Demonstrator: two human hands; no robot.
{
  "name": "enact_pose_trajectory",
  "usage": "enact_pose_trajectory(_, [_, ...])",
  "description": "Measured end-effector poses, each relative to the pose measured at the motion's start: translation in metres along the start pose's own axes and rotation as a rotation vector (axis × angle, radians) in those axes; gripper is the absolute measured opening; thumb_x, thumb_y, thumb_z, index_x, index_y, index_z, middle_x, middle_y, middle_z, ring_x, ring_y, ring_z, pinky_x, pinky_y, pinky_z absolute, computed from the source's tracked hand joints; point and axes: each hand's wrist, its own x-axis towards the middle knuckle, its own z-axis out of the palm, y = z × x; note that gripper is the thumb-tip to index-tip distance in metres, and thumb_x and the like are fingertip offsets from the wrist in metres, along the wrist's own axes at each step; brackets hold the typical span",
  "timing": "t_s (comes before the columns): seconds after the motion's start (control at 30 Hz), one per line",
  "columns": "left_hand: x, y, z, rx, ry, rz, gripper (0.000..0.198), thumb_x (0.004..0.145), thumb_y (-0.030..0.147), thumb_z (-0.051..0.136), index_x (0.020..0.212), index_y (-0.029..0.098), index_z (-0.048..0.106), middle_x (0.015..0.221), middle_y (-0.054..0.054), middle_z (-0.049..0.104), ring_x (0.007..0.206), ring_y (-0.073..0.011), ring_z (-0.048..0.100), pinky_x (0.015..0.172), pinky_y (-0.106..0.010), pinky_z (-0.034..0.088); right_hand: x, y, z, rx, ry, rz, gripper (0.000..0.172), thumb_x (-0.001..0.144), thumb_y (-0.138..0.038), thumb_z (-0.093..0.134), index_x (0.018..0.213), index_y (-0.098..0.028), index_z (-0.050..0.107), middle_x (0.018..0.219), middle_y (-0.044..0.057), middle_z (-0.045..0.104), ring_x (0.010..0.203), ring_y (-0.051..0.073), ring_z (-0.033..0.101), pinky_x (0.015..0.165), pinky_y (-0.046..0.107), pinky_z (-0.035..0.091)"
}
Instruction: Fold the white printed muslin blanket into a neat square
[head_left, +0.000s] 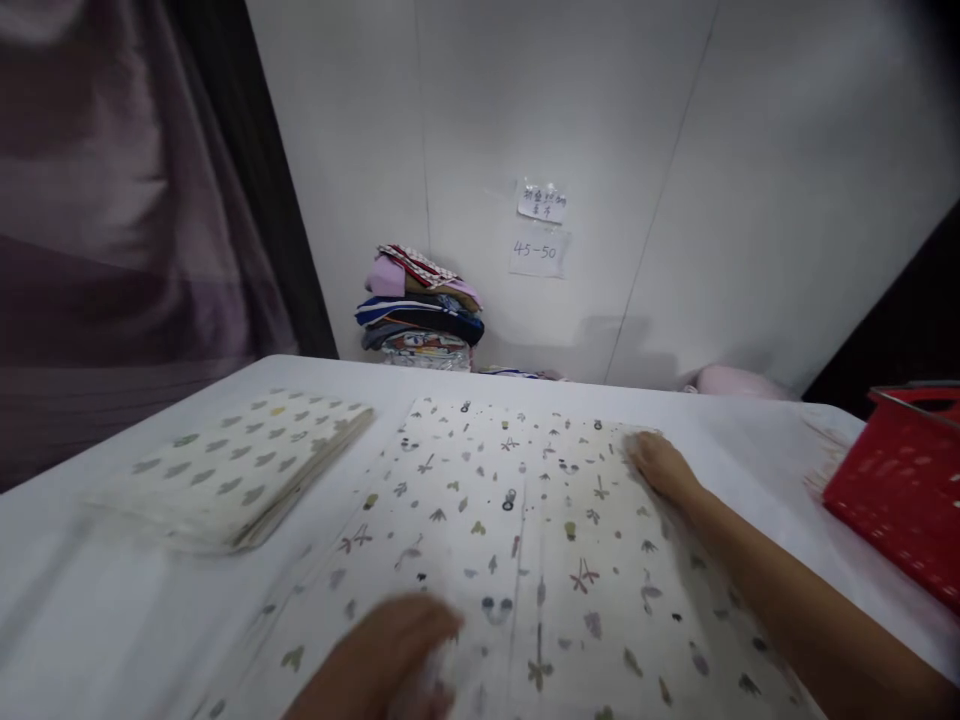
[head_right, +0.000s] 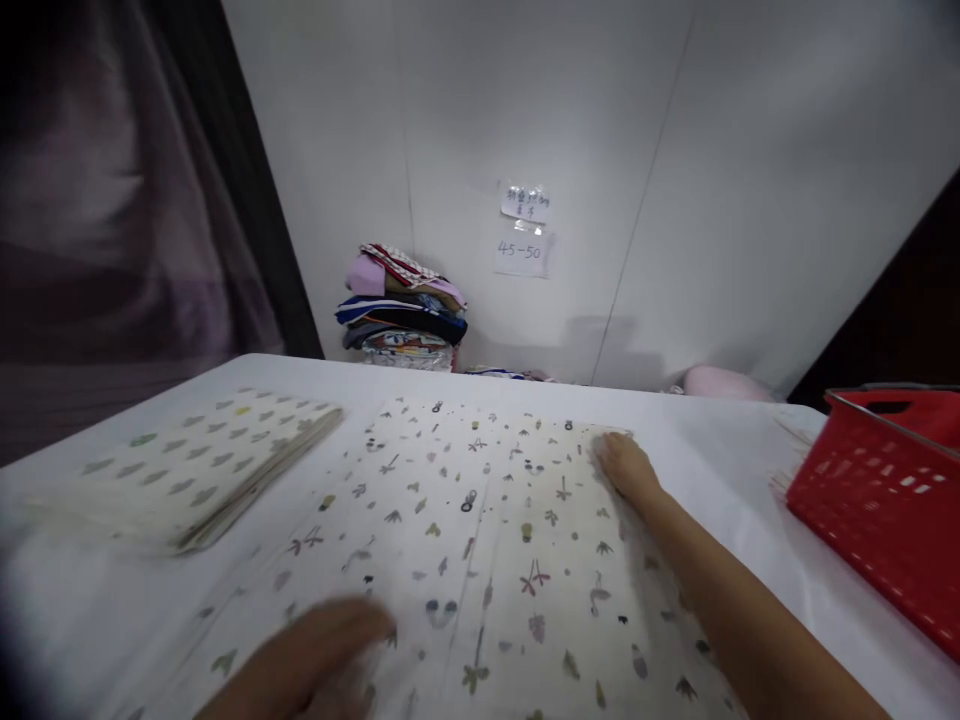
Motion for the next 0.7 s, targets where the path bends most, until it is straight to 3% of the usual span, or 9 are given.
enact_pose_trajectory(0.1, [0.075,-0.038,-0.007,0.041,-0.161,-0.039,0.050,0.086,0.051,0.040,0.129,0.028,0.047,0.135,-0.005,0.047,0.122,-0.0241,0.045,0.101,-0.042,0.040,0.016,-0.023,0.012,0.064,-0.105,-0.148,0.053,0.090,-0.047,0.030,0.131,-0.016,0.046,0.140,0.011,0.039,0.130,0.024,0.033,0.106,0.040,0.027])
enact_pose_trajectory(0.17, [0.127,-0.066,0.001,0.087,-0.256,-0.081,0.054,0.087,0.053,0.037,0.131,0.023,0.044,0.143,-0.008,0.036,0.131,-0.0249,0.033,0.108,-0.044,0.028,0.025,-0.034,0.015,0.047,-0.155,-0.080,0.055,0.091,-0.050,0.026,0.133,-0.020,0.042,0.144,0.009,0.032,0.133,0.025,0.026,0.105,0.049,0.024])
enact_pose_trajectory(0.27, [0.179,-0.102,0.020,0.174,-0.357,-0.319,0.058,0.087,0.055,0.035,0.135,0.023,0.039,0.148,-0.008,0.024,0.136,-0.0257,0.021,0.109,-0.047,0.020,0.033,-0.043,0.011,0.016,-0.190,0.036,0.056,0.091,-0.052,0.023,0.137,-0.024,0.036,0.148,0.007,0.026,0.135,0.027,0.021,0.104,0.054,0.022])
enact_pose_trajectory(0.33, [0.196,-0.116,0.030,0.200,-0.373,-0.425,0.058,0.088,0.056,0.030,0.136,0.023,0.038,0.148,-0.008,0.025,0.136,-0.0242,0.021,0.108,-0.047,0.019,0.032,-0.049,0.008,-0.006,-0.184,0.036,0.057,0.091,-0.053,0.023,0.139,-0.024,0.034,0.148,0.008,0.023,0.136,0.028,0.018,0.104,0.055,0.020])
enact_pose_trajectory(0.4, [0.206,-0.120,0.037,0.221,-0.345,-0.447,0.059,0.088,0.058,0.026,0.134,0.023,0.040,0.147,-0.008,0.028,0.136,-0.0243,0.021,0.108,-0.048,0.017,0.029,-0.060,0.007,0.004,-0.180,-0.053,0.058,0.091,-0.054,0.023,0.140,-0.026,0.031,0.150,0.007,0.019,0.137,0.028,0.012,0.106,0.055,0.016])
enact_pose_trajectory(0.53, [0.229,-0.106,0.047,0.181,-0.347,-0.312,0.064,0.085,0.063,0.026,0.136,0.026,0.037,0.149,-0.005,0.022,0.138,-0.0257,0.014,0.109,-0.051,0.011,0.034,-0.087,0.008,0.113,-0.277,-0.307,0.060,0.089,-0.060,0.021,0.142,-0.031,0.026,0.151,0.001,0.013,0.138,0.025,0.007,0.109,0.051,0.010])
enact_pose_trajectory(0.6, [0.244,-0.099,0.054,0.135,-0.397,-0.250,0.065,0.084,0.064,0.026,0.137,0.026,0.035,0.150,-0.005,0.020,0.137,-0.0266,0.015,0.109,-0.051,0.010,0.044,-0.099,0.009,0.120,-0.313,-0.305,0.060,0.090,-0.059,0.020,0.142,-0.031,0.027,0.151,0.001,0.014,0.138,0.025,0.009,0.109,0.051,0.009])
enact_pose_trajectory(0.7, [0.260,-0.096,0.063,0.111,-0.415,-0.287,0.066,0.086,0.062,0.020,0.137,0.022,0.035,0.149,-0.007,0.024,0.135,-0.0300,0.018,0.106,-0.052,0.013,0.057,-0.112,0.009,0.079,-0.300,-0.203,0.060,0.090,-0.058,0.020,0.142,-0.028,0.028,0.151,0.003,0.015,0.137,0.026,0.011,0.108,0.054,0.009])
